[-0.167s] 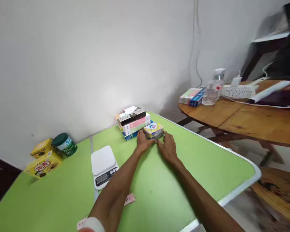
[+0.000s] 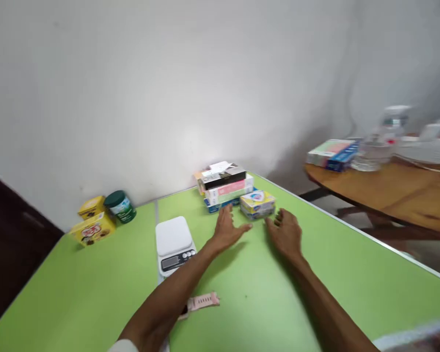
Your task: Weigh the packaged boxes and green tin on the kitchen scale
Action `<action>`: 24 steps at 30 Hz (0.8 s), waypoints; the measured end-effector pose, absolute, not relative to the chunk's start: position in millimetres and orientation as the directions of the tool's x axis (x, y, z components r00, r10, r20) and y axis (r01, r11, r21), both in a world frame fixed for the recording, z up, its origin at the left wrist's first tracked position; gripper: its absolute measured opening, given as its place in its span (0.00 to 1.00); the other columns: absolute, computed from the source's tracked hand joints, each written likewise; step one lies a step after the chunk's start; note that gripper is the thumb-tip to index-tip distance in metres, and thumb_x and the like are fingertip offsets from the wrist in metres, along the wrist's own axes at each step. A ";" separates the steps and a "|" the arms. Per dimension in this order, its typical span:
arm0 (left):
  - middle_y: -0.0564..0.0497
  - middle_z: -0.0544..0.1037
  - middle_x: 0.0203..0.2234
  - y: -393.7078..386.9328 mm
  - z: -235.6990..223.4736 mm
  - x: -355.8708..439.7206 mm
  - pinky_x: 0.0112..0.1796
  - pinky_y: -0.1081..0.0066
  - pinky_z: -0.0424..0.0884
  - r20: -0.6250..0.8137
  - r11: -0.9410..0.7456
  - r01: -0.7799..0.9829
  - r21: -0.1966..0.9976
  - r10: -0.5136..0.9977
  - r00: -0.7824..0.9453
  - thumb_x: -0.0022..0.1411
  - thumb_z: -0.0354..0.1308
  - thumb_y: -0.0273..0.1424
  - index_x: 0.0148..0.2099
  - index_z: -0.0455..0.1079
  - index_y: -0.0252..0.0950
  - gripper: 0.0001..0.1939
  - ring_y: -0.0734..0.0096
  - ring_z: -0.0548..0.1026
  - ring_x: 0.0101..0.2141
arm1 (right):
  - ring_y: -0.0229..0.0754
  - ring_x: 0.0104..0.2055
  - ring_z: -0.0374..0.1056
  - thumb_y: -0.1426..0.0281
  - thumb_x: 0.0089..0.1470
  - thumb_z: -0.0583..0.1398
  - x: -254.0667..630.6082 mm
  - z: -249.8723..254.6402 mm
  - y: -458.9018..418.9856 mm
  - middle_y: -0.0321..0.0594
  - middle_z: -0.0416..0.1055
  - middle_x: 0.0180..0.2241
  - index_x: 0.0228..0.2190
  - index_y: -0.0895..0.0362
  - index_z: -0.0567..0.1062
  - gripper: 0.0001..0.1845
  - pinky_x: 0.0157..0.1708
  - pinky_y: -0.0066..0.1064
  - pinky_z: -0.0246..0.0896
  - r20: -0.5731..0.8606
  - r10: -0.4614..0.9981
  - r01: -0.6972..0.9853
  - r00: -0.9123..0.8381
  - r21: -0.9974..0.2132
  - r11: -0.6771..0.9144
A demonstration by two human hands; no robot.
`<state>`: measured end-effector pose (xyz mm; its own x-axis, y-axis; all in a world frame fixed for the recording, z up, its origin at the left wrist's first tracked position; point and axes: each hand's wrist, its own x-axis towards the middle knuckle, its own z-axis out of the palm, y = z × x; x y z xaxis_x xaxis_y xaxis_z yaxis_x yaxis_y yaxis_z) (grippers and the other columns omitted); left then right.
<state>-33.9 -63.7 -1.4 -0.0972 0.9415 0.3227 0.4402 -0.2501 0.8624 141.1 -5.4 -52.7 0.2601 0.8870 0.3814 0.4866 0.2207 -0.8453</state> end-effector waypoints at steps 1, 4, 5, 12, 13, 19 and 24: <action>0.34 0.71 0.59 -81.9 -0.1 -50.5 0.50 0.51 0.76 0.331 -0.250 0.459 0.853 0.938 -0.105 0.53 0.74 0.34 0.64 0.64 0.35 0.39 0.49 0.75 0.53 | 0.55 0.37 0.73 0.57 0.48 0.58 143.9 -55.7 -7.1 0.63 0.74 0.46 0.50 0.65 0.74 0.32 0.43 0.52 0.71 0.373 0.894 0.492 0.248 -0.843 0.215; 0.40 0.73 0.57 -143.8 4.0 -122.6 0.49 0.57 0.76 0.425 -0.242 0.540 0.806 0.872 -0.243 0.59 0.70 0.36 0.64 0.66 0.40 0.33 0.56 0.76 0.53 | 0.60 0.36 0.74 0.55 0.48 0.61 148.3 -65.7 -13.0 0.60 0.76 0.41 0.45 0.58 0.75 0.26 0.43 0.57 0.70 0.365 0.904 0.488 0.222 -0.844 0.221; 0.41 0.74 0.56 -165.7 4.0 -152.9 0.50 0.57 0.76 0.456 -0.209 0.571 0.794 0.826 -0.332 0.60 0.68 0.35 0.63 0.66 0.40 0.30 0.57 0.76 0.53 | 0.61 0.35 0.74 0.54 0.50 0.60 146.9 -67.2 -16.3 0.58 0.76 0.39 0.44 0.56 0.75 0.24 0.43 0.59 0.69 0.385 0.896 0.479 0.219 -0.843 0.245; 0.35 0.66 0.61 -292.5 -21.5 -359.1 0.61 0.49 0.68 0.366 0.334 0.461 0.822 0.311 -0.877 0.60 0.66 0.32 0.66 0.59 0.34 0.35 0.51 0.70 0.61 | 0.55 0.35 0.75 0.56 0.61 0.58 49.4 -16.3 -89.6 0.55 0.77 0.45 0.48 0.55 0.75 0.20 0.40 0.52 0.73 0.566 0.825 0.402 0.011 -0.758 0.514; 0.33 0.63 0.63 -300.7 -23.9 -378.4 0.63 0.48 0.65 0.341 0.367 0.420 0.830 0.260 -0.903 0.59 0.67 0.33 0.68 0.56 0.32 0.39 0.48 0.67 0.63 | 0.53 0.37 0.75 0.56 0.61 0.58 21.7 -6.0 -105.8 0.52 0.77 0.46 0.47 0.55 0.75 0.19 0.39 0.48 0.74 0.592 0.802 0.342 -0.083 -0.739 0.581; 0.24 0.53 0.69 -300.4 -19.6 -447.9 0.70 0.49 0.52 0.309 0.419 0.335 0.844 0.130 -0.942 0.53 0.74 0.39 0.74 0.41 0.26 0.60 0.42 0.51 0.72 | 0.51 0.54 0.74 0.63 0.66 0.54 -151.4 9.8 -206.1 0.52 0.75 0.54 0.58 0.56 0.71 0.23 0.53 0.48 0.73 0.435 0.529 -0.048 -0.729 -0.803 0.594; 0.24 0.48 0.72 -280.2 -17.2 -479.9 0.71 0.52 0.47 0.325 0.391 0.333 0.858 0.089 -0.941 0.50 0.75 0.47 0.76 0.34 0.26 0.68 0.44 0.46 0.74 | 0.58 0.74 0.51 0.65 0.60 0.60 -246.2 -18.3 -230.7 0.61 0.55 0.71 0.70 0.65 0.54 0.43 0.72 0.55 0.47 0.124 0.441 0.129 -0.889 -0.856 0.501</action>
